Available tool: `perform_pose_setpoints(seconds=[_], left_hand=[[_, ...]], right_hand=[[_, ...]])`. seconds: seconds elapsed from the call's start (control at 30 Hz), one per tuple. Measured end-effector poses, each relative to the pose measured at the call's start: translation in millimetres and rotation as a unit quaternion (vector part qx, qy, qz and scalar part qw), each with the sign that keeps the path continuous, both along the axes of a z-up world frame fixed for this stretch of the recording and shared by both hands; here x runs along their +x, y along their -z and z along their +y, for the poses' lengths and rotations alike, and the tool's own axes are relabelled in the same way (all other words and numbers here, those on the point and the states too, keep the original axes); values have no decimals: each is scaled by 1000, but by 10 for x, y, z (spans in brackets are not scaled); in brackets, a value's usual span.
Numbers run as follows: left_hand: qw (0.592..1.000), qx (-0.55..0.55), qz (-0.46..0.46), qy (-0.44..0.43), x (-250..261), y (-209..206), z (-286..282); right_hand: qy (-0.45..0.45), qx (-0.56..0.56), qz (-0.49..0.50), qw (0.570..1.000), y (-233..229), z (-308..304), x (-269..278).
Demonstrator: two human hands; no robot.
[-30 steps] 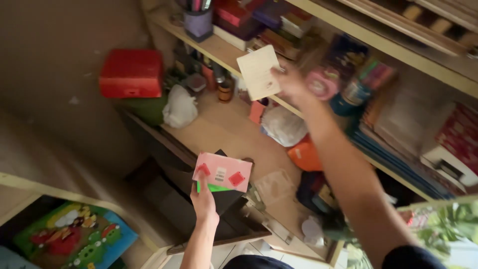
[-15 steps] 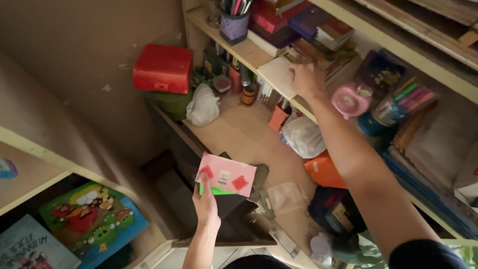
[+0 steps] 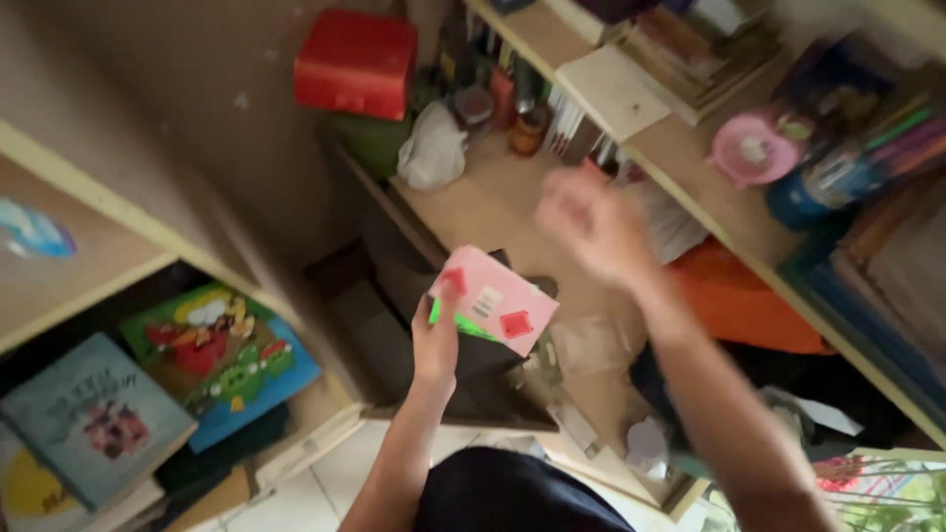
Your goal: The person organizes a cluttered bookshelf by moving items, wiping books with a cloth, and rearranging them. They handle books, papers, and a pen holder, cleaning and placing items on different shelves.
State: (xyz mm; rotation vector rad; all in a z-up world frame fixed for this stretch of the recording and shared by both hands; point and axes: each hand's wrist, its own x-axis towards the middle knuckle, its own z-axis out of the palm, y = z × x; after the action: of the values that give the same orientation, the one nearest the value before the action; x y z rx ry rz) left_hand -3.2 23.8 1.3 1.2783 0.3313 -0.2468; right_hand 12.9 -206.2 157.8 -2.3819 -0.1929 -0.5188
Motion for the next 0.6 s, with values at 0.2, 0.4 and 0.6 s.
perform_pose_setpoints(seconds=[0.2, 0.4, 0.6], left_hand=[[988, 123, -90, 25, -34, 718, 57], [998, -15, -31, 61, -298, -35, 14], [996, -41, -64, 46, -464, 14, -118]], right_hand=[[75, 58, 236, 967, 698, 408, -787], [148, 153, 108, 971, 966, 624, -1191], [252, 4, 45, 967, 807, 1008, -1412]])
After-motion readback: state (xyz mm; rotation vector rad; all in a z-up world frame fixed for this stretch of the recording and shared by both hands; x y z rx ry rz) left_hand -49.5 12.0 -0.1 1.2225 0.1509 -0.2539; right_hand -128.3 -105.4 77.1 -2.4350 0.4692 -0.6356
